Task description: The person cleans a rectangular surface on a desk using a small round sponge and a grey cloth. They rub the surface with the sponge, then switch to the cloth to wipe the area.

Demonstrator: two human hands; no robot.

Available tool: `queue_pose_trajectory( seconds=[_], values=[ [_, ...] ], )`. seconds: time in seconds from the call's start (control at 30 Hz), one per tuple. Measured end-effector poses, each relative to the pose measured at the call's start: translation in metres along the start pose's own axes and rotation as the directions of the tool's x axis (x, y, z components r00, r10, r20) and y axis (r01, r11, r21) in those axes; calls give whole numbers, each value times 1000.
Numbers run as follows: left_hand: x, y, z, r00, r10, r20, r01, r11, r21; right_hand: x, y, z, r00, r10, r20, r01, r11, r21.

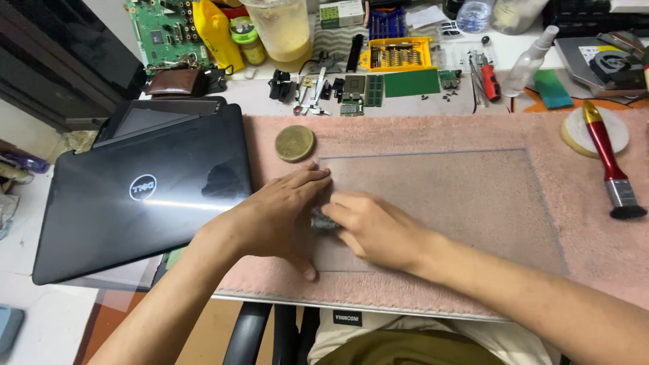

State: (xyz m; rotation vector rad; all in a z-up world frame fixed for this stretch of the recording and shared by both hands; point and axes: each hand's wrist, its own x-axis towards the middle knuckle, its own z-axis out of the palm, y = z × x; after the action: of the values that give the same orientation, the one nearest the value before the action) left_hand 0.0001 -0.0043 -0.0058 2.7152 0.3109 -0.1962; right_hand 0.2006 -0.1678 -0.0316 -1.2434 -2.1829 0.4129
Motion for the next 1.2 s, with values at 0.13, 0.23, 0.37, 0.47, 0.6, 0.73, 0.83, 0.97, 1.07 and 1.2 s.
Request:
queue_pose_trajectory(
  seconds=[0.13, 0.23, 0.37, 0.47, 0.6, 0.73, 0.83, 0.97, 1.07, 1.2],
  values=[
    [0, 0, 1, 999, 6, -36, -5, 1000, 19, -12, -19, 2, 998, -43, 39, 41, 998, 43],
    [0, -10, 8, 995, 60, -80, -55, 997, 58, -26, -32, -5, 991, -37, 127, 28, 997, 71],
    [1, 3, 3, 995, 41, -86, -40, 999, 15, -20, 6, 0, 999, -9, 34, 5, 994, 105],
    [3, 15, -4, 991, -126, 55, 124, 992, 35, -26, 12, -2, 996, 74, 51, -66, 988, -137],
    [8, 1, 20, 995, -77, -61, 79, 997, 28, -39, -29, -14, 984, 61, 169, -62, 998, 3],
    [9, -1, 25, 996, -51, -77, 56, 996, 74, -28, 0, -12, 991, 79, 107, -70, 994, -81],
    [7, 2, 22, 995, -62, -75, 67, 996, 65, -4, 17, -18, 997, 78, -29, -81, 992, -100],
    [8, -1, 29, 994, -45, -99, 54, 994, 92, -39, -3, -3, 996, 93, 19, -89, 986, -142],
    [7, 0, 31, 986, -38, -160, 47, 998, 49, -42, -21, -9, 991, -53, 122, 63, 995, -78],
    [8, -2, 30, 990, -51, -131, 56, 998, 35, -9, 31, -12, 997, 75, 14, -72, 985, -160]
  ],
)
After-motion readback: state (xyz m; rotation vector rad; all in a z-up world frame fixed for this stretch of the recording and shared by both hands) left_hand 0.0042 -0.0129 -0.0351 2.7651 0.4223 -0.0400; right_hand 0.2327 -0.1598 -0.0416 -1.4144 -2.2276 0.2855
